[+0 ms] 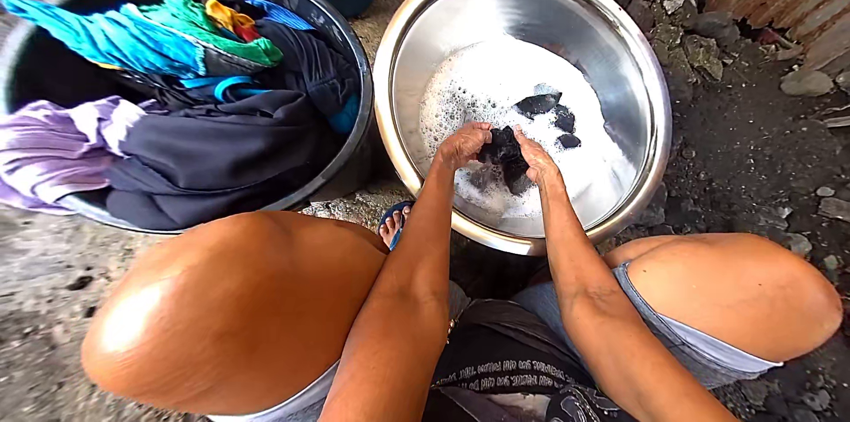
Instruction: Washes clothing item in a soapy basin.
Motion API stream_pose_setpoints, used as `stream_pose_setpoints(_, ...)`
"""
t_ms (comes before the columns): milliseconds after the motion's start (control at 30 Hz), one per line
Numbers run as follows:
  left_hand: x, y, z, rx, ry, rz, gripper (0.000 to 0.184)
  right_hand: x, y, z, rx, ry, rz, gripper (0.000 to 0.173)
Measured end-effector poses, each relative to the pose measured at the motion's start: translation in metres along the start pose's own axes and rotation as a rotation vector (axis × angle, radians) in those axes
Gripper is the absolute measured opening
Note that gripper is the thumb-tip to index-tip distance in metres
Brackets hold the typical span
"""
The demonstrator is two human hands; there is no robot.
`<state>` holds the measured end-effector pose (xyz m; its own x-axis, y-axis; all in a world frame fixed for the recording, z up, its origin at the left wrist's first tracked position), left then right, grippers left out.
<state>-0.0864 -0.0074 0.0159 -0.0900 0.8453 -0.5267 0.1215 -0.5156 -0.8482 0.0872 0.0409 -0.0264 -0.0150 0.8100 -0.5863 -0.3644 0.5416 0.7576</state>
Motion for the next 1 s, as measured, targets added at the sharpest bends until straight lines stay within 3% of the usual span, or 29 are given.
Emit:
stream_pose_setpoints(100, -0.006, -0.019, -0.001, -0.036, 0.043, -0.063, 0.017, -0.013, 0.009, -0.001, 0.094, 0.101, 0.014, 0.054)
stream_pose_setpoints(233, -0.008, -0.050, 0.007, 0.330, -0.032, -0.227, 0.023, -0.009, 0.006, -0.001, 0.274, 0.195, 0.074, 0.033)
stream_pose_setpoints(367, -0.010, -0.063, 0.017, 0.494, -0.178, -0.201, 0.030, 0.000, 0.012, 0.005, 0.191, -0.033, 0.111, 0.027)
stream_pose_setpoints(467, -0.008, -0.051, 0.019, 0.358, -0.292, -0.065, 0.029, 0.007, 0.019, 0.013, 0.066, -0.156, 0.191, 0.029)
stream_pose_setpoints(567, 0.002, -0.030, 0.024, 0.327, -0.415, 0.050, 0.031, 0.002, 0.036, 0.019, -0.007, -0.117, 0.419, 0.021)
stream_pose_setpoints(667, 0.009, -0.020, 0.031, 0.350, -0.532, 0.061, 0.029, -0.006, 0.057, 0.027, 0.010, -0.037, 0.623, 0.018)
stream_pose_setpoints(767, 0.002, -0.037, 0.035, 0.333, -0.510, 0.092, 0.029, -0.020, 0.076, 0.042, 0.029, 0.101, 0.671, 0.021)
stream_pose_setpoints(833, -0.001, -0.047, 0.037, 0.305, -0.445, 0.112, 0.015, -0.030, 0.090, 0.053, 0.013, 0.185, 0.651, 0.024)
stream_pose_setpoints(933, 0.004, -0.045, 0.036, 0.111, -0.425, 0.078, 0.013, -0.032, 0.096, 0.057, -0.068, 0.047, 0.628, 0.023)
stream_pose_setpoints(1000, 0.008, -0.035, 0.036, 0.089, -0.440, 0.040, 0.029, -0.023, 0.089, 0.055, -0.234, -0.136, 0.582, 0.018)
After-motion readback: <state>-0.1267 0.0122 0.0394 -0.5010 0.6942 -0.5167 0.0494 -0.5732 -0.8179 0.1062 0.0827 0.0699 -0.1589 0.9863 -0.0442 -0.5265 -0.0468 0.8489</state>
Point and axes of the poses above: each hand's wrist, its own x-axis towards the middle knuckle, its own z-axis out of the back of the hand, y = z × x, the point moved 1 cm from there along x, towards the middle knuckle, and after that the axes turned 12 degrees about -y, right-handed, at the moved point
